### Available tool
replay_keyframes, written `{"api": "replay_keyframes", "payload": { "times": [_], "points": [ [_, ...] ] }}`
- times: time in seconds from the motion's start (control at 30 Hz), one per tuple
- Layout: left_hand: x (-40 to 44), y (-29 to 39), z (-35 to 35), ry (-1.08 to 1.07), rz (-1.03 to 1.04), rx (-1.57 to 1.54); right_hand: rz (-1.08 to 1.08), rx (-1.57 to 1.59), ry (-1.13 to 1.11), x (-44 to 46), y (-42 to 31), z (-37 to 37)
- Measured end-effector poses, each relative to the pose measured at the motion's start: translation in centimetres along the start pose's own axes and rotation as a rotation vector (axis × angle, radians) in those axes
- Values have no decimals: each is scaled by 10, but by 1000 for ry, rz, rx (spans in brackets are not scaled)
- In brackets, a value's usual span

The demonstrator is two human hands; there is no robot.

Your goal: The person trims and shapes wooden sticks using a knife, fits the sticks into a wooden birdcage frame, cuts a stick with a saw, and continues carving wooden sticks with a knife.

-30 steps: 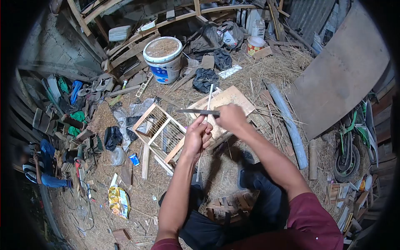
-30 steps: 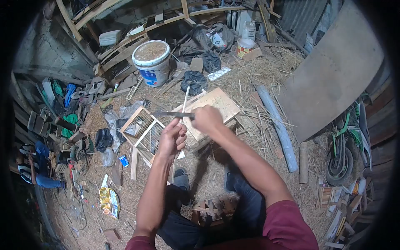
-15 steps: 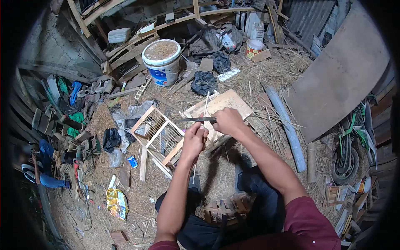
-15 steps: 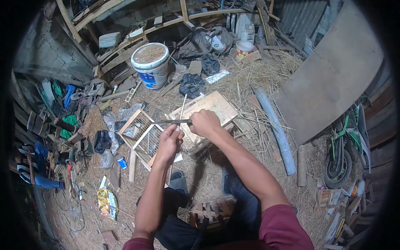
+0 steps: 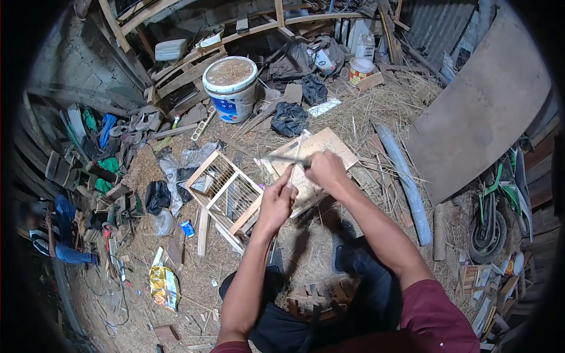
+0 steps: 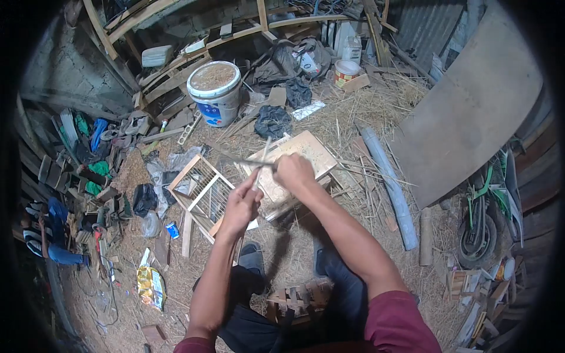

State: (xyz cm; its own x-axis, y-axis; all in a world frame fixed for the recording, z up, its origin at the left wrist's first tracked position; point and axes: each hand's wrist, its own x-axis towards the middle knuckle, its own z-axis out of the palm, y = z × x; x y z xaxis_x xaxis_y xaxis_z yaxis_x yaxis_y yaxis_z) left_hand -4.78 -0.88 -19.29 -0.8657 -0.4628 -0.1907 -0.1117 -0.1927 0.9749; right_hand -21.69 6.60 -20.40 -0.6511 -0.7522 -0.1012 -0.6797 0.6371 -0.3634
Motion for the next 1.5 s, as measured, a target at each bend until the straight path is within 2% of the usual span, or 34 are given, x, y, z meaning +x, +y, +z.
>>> {"api": "replay_keyframes", "payload": {
  "times": [0.07,0.13,0.23,0.27,0.33,0.37,0.47,0.5,0.6,0.7,0.8,0.93,1.07,1.2,1.3,1.37,1.4,1.47,1.5],
  "points": [
    [-22,12,11,-153,-16,356,239,181,218,27,44,-4],
    [-27,12,19,-284,-2,16,420,242,256,39,94,-10],
    [-7,14,2,-54,-75,-227,372,232,404,22,97,-16],
    [0,11,-10,-109,-22,-309,327,293,379,19,90,-17],
    [14,7,-15,-67,101,-414,239,420,329,12,67,-17],
    [18,3,-15,-2,124,-403,175,448,376,11,62,-6],
    [26,-3,-10,164,193,-374,126,854,269,-8,26,2],
    [28,-2,-9,198,224,-369,213,998,63,-17,12,1],
    [32,0,-18,262,329,-391,198,1149,-202,-41,-24,-15],
    [33,4,-22,309,388,-499,117,1103,-222,-46,-40,-8],
    [31,4,-16,314,406,-616,140,1008,-252,-40,-42,0],
    [30,7,-19,323,353,-564,85,814,-176,-32,-31,-6],
    [26,18,-36,450,352,-422,8,632,7,-21,-8,-5],
    [26,17,-61,555,497,-375,13,578,39,-23,6,-22],
    [20,19,-60,640,563,-233,10,547,49,-19,18,-26],
    [16,16,-69,578,442,31,33,525,53,-18,20,-29],
    [15,14,-76,542,381,161,44,478,68,-17,23,-28],
    [18,1,-97,332,213,413,47,366,82,-12,33,-29],
    [14,1,-98,241,220,554,72,312,0,-14,31,-38]
  ]
}}
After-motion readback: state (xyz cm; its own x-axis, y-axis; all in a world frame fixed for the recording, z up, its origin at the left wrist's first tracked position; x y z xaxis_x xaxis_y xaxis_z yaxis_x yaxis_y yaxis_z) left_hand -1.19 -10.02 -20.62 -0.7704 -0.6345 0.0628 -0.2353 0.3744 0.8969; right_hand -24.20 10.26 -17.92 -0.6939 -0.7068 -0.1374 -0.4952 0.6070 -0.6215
